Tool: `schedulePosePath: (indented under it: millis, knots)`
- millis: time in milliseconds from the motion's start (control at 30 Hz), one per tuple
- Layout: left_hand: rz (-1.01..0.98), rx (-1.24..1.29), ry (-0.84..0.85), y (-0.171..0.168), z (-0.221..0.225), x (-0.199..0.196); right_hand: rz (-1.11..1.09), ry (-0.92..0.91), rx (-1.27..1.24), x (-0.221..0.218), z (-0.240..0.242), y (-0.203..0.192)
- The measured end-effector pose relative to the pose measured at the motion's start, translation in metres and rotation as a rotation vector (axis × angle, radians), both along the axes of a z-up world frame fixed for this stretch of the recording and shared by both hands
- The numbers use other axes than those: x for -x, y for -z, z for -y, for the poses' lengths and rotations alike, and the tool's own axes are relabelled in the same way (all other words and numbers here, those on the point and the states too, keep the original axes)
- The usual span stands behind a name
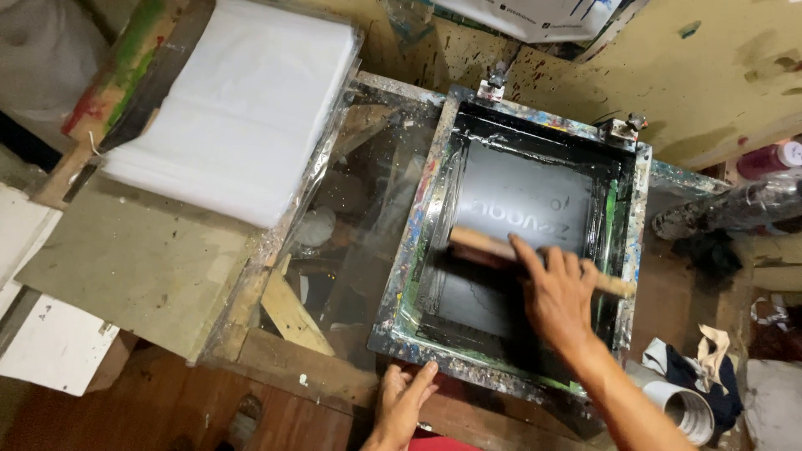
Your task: Manually screen printing logos onto white plastic bags using a screen frame and a squeegee.
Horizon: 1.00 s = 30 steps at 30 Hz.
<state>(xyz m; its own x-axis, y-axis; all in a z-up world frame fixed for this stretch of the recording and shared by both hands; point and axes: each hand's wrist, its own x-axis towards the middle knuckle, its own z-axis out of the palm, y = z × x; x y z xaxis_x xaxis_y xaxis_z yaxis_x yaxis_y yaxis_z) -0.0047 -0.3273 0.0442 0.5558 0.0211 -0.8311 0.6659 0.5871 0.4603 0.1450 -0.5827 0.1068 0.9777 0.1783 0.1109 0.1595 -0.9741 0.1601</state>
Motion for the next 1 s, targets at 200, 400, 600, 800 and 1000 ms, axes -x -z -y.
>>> schedulePosePath:
  millis: [200, 400, 600, 800, 1000]
  knots:
    - [-0.061, -0.064, 0.048, 0.004, 0.001, -0.002, 0.111, -0.052, 0.036, -0.113, 0.025, 0.004]
    - [-0.087, -0.083, 0.135, -0.043, -0.005, -0.012, 0.09, -0.04, 0.065, -0.194, 0.043, 0.0]
    - [-0.267, -0.254, 0.526, -0.097, -0.019, -0.021, -0.018, -0.136, -0.23, -0.135, 0.036, -0.059]
    - [-0.032, -0.107, 0.392, -0.161, -0.02, -0.027, 0.004, -0.233, -0.356, -0.004, 0.013, -0.186]
    - [0.729, -0.144, 0.598, -0.26, -0.023, -0.089, 0.261, -0.069, -0.534, 0.057, 0.006, -0.232]
